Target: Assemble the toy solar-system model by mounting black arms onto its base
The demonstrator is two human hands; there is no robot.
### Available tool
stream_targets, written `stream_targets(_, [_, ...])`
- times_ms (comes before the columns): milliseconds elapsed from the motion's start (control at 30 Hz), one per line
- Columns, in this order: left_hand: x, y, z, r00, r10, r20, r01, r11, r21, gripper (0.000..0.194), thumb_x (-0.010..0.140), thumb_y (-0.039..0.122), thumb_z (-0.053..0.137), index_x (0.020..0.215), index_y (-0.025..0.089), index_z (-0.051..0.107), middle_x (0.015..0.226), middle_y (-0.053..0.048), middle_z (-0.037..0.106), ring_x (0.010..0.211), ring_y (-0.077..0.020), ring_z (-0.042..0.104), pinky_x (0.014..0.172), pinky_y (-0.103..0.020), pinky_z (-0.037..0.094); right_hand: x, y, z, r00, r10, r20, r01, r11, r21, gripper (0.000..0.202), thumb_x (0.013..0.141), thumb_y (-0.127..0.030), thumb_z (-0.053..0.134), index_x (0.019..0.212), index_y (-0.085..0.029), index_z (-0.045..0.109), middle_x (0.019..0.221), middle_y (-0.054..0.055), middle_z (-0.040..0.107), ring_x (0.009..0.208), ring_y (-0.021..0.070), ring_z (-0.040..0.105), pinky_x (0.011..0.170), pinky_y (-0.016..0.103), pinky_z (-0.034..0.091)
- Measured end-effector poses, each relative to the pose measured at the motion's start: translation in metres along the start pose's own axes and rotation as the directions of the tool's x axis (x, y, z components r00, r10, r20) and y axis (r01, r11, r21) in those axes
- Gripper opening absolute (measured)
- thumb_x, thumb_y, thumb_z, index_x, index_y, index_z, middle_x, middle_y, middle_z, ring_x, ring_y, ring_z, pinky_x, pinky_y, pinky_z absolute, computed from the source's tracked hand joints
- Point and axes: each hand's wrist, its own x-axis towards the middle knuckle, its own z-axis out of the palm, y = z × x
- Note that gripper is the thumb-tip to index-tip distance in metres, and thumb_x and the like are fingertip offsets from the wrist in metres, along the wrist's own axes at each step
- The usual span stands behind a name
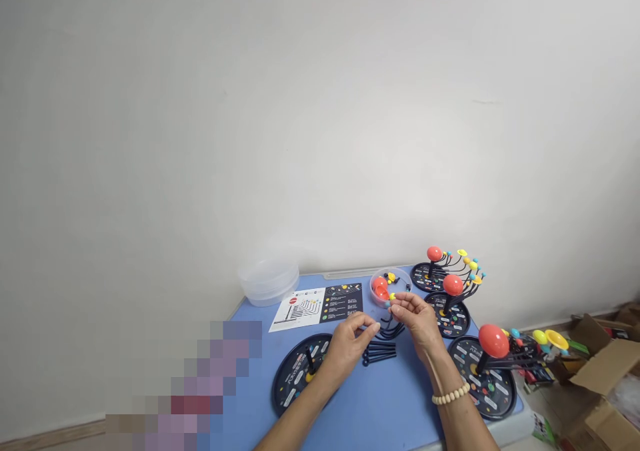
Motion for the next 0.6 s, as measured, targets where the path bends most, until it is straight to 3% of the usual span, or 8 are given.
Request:
stream_targets(167, [0.0002, 0.0006, -0.0027, 0.999, -0.022, -0.027, 0.021, 0.998, -0.054, 0.025, 0.082, 0.033, 0.055, 0.064, 0.019, 0.064, 0.068, -0.001, 0.064, 0.069, -0.0173, 0.060, 0.063, -0.025, 0.046, -0.0046, -0.0023, 0.0029, 0.987, 0.093, 0.133, -0.089, 0.996, -0.031, 0.045, 0.052, -0.037, 0.090, 0.089, -0.018, 0.072, 0.082, 0.003, 0.073, 0.072, 0.0158, 0.066, 0.068, 0.026, 0.049])
stream_targets(367, [-0.0006, 0.0008, -0.0017, 0.999, -0.041, -0.013, 0.040, 0.995, -0.089, 0.026, 0.082, 0.035, 0.056, 0.067, 0.018, 0.069, 0.069, -0.002, 0.069, 0.070, -0.0181, 0.062, 0.063, -0.025, 0.048, -0.0077, -0.0029, 0.0051, 0.980, 0.118, 0.159, -0.099, 0.987, -0.125, 0.041, 0.055, -0.044, 0.087, 0.083, -0.017, 0.074, 0.072, 0.002, 0.071, 0.064, 0.0148, 0.063, 0.060, 0.024, 0.045])
stream_targets(500, [-0.0006, -0.0010, -0.0017, 0.997, -0.060, -0.045, 0.056, 0.994, -0.092, 0.024, 0.085, 0.033, 0.052, 0.083, 0.019, 0.072, 0.083, -0.004, 0.074, 0.079, -0.0196, 0.067, 0.068, -0.026, 0.051, -0.0050, -0.0027, 0.0030, 0.994, -0.064, 0.090, 0.083, 0.970, -0.229, 0.035, 0.060, -0.046, 0.084, 0.080, -0.018, 0.076, 0.065, 0.001, 0.069, 0.060, 0.0150, 0.058, 0.060, 0.027, 0.045])
stream_targets(600, [0.0009, -0.0046, -0.0031, 0.993, -0.079, -0.093, 0.074, 0.996, -0.059, 0.025, 0.086, 0.031, 0.050, 0.088, 0.019, 0.071, 0.090, -0.005, 0.075, 0.084, -0.0204, 0.068, 0.072, -0.028, 0.052, -0.0027, -0.0004, -0.0023, 0.951, -0.304, 0.052, 0.294, 0.843, -0.451, 0.022, 0.070, -0.041, 0.076, 0.080, -0.021, 0.077, 0.076, 0.003, 0.073, 0.069, 0.0193, 0.062, 0.069, 0.032, 0.048])
